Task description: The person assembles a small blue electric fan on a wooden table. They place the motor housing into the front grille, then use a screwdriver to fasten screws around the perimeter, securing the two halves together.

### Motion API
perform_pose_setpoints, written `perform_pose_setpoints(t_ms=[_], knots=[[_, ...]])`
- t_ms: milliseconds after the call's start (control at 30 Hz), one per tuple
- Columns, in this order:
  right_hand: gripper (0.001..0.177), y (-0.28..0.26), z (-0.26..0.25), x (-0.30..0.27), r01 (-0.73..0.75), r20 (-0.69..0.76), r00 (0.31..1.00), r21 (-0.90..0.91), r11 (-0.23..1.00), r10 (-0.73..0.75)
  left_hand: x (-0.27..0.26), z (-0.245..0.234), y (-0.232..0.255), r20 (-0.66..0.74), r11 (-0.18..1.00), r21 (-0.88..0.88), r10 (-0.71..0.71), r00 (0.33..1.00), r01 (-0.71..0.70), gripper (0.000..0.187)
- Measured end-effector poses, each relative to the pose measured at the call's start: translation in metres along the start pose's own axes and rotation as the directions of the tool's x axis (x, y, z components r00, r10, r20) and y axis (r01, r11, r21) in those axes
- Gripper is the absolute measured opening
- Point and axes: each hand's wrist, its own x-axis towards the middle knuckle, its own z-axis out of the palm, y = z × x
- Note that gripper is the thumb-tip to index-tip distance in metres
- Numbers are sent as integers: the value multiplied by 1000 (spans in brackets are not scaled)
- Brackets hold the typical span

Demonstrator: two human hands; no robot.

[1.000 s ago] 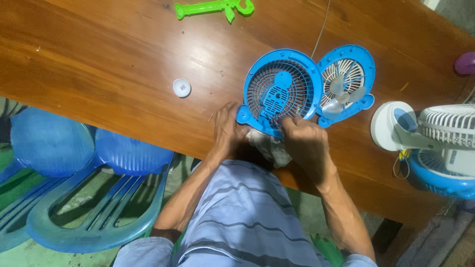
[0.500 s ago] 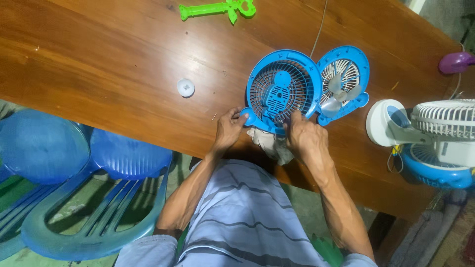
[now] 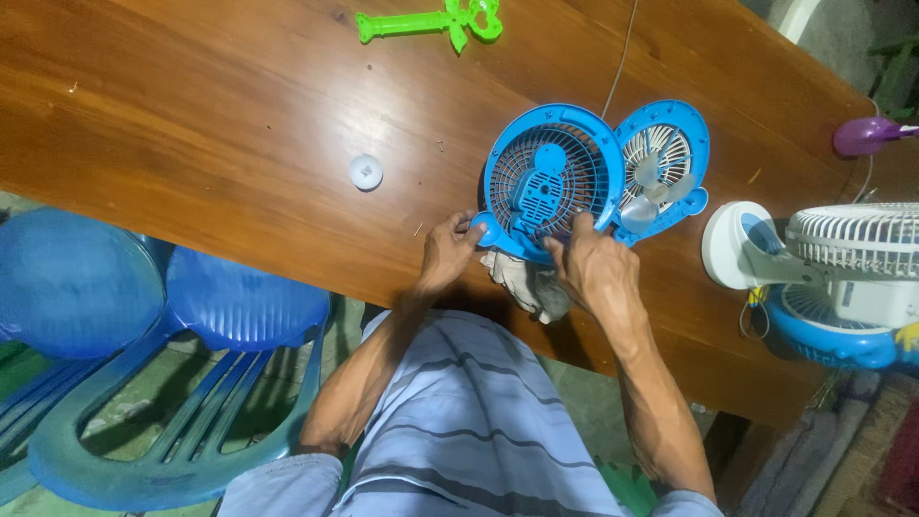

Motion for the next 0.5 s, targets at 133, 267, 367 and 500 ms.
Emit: perform_pose_setpoints(t_ms=[133, 267, 367, 500], knots=[[35, 0, 1, 0, 13, -6, 1000, -57, 998, -14, 3, 1, -8, 7, 1000, -17, -18, 1000, 19, 50], [37, -1, -3, 2, 35, -31, 999, 7, 999, -35, 8, 3, -17, 9, 998, -55, -7, 1000, 7, 50], [33, -1, -4, 3, 26, -25, 999, 5, 1000, -25, 9, 5, -19, 6, 997, -71, -42, 999, 42, 48], [45, 0, -2, 5, -42, -19, 999, -59, 997, 41, 9, 8, -17, 17, 987, -154, -39, 999, 41, 46]])
